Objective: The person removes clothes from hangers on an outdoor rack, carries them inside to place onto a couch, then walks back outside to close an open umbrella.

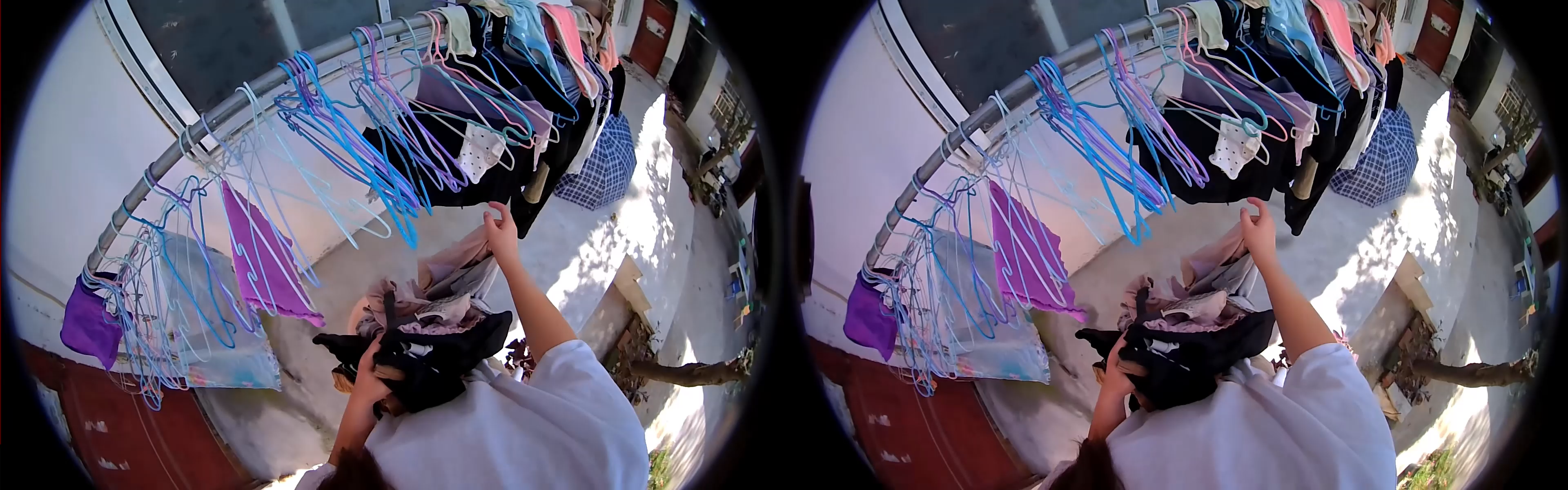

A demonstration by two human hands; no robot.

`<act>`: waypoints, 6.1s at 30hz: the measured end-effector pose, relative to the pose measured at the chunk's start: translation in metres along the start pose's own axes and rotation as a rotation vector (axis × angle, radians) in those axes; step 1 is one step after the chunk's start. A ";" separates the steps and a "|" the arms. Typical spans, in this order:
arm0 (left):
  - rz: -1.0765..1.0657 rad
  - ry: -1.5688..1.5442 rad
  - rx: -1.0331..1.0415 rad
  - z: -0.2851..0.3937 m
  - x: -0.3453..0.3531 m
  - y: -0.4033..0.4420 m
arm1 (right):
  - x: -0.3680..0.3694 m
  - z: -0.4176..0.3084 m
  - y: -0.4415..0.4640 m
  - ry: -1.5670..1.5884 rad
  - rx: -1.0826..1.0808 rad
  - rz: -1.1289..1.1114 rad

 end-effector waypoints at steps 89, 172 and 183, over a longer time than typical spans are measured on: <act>0.063 0.019 -0.027 -0.019 -0.014 -0.006 | 0.068 0.109 -0.017 -0.756 0.293 -0.264; -0.149 0.144 0.049 0.011 -0.025 -0.004 | 0.023 0.385 -0.272 -0.891 0.811 -0.581; -0.203 0.282 0.088 0.005 -0.038 -0.008 | -0.023 0.270 -0.262 -0.768 0.605 -0.363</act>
Point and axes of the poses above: each hand's wrist, its own y-axis towards the middle knuckle, its own x-axis out of the palm, z = x × y, the point moved 8 cm from there along y, towards the middle knuckle, and after that the axes turned 4 degrees about x, right-handed, at the moved point
